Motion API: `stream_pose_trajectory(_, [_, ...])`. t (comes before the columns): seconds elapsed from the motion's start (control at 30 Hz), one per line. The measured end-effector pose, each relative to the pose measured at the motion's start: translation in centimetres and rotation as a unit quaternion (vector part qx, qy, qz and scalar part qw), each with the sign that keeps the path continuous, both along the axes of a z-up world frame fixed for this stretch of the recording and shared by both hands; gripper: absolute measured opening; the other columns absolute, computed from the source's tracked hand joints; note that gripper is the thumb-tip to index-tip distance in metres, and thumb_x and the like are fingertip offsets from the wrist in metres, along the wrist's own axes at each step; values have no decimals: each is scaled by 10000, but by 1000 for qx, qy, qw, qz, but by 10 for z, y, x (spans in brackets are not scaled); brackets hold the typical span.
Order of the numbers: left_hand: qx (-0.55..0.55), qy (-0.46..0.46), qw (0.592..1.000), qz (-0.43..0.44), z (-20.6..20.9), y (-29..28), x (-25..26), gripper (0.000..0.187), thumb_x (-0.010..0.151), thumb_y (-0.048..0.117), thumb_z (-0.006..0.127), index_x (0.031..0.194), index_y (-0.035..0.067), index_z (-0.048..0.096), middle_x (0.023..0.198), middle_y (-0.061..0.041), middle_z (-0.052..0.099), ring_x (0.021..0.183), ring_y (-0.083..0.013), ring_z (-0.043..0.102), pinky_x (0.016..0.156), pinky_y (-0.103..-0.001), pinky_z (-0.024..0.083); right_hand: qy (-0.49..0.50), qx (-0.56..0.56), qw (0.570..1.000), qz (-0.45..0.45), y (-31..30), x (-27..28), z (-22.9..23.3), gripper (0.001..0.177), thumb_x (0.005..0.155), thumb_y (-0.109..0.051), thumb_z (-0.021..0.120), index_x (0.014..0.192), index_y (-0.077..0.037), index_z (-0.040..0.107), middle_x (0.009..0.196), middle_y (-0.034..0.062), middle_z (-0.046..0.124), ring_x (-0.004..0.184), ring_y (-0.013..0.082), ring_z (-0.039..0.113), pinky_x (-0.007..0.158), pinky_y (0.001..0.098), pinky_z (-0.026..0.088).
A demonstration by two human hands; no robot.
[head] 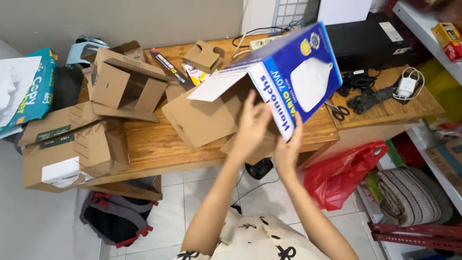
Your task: The person opens a Hannochs Vario 70W box, removes the inner packaging, and sets it aside. They then pick up a sealed Yves Rocher box, use scissors to cut the tape, and open the flaps to reveal the contents.
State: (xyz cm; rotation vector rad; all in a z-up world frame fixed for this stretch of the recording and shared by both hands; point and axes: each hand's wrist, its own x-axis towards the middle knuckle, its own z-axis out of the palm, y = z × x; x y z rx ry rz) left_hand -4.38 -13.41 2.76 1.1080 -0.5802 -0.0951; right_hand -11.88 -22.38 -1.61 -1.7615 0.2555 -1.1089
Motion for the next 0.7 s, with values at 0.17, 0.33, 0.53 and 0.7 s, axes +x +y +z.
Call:
stream_pose_trajectory(0.17, [164, 8, 973, 161, 11, -15, -22, 312, 1005, 137, 580, 1297, 38, 530, 1010, -162, 755, 887, -223, 753, 774, -365, 587, 35, 113, 988, 102, 41, -20, -10, 779, 974, -41, 629, 1584, 32, 151, 1516, 245, 374, 1368, 288, 476, 1116, 370, 423])
stream_pose_trajectory(0.33, [148, -25, 969, 199, 8, -1, -8, 277, 1006, 81, 567, 1277, 31, 538, 1014, -155, 752, 896, -213, 744, 786, -362, 585, 78, 66, 987, 123, 30, -41, -8, 895, 966, -190, 635, 1602, 29, 45, 1618, 260, 271, 1451, 326, 331, 1171, 388, 281])
stream_pose_trajectory(0.53, [176, -24, 969, 170, 6, 16, 2, 305, 994, 42, 565, 1298, 30, 540, 1085, -141, 711, 951, -159, 684, 815, -330, 565, 157, 72, 982, -80, -43, -35, -2, 710, 1094, -350, 464, 1635, -31, 133, 1738, 224, 84, 1604, 361, 59, 1277, 455, 64])
stream_pose_trajectory(0.7, [104, -94, 983, 115, 32, 34, -1, 277, 1040, -8, 540, 1315, 18, 541, 1144, -114, 669, 1020, -145, 639, 914, -326, 550, 77, 74, 983, -152, -113, -49, -13, 706, 1139, -337, 491, 1644, -16, 116, 1721, 252, 108, 1605, 380, 110, 1297, 461, 103])
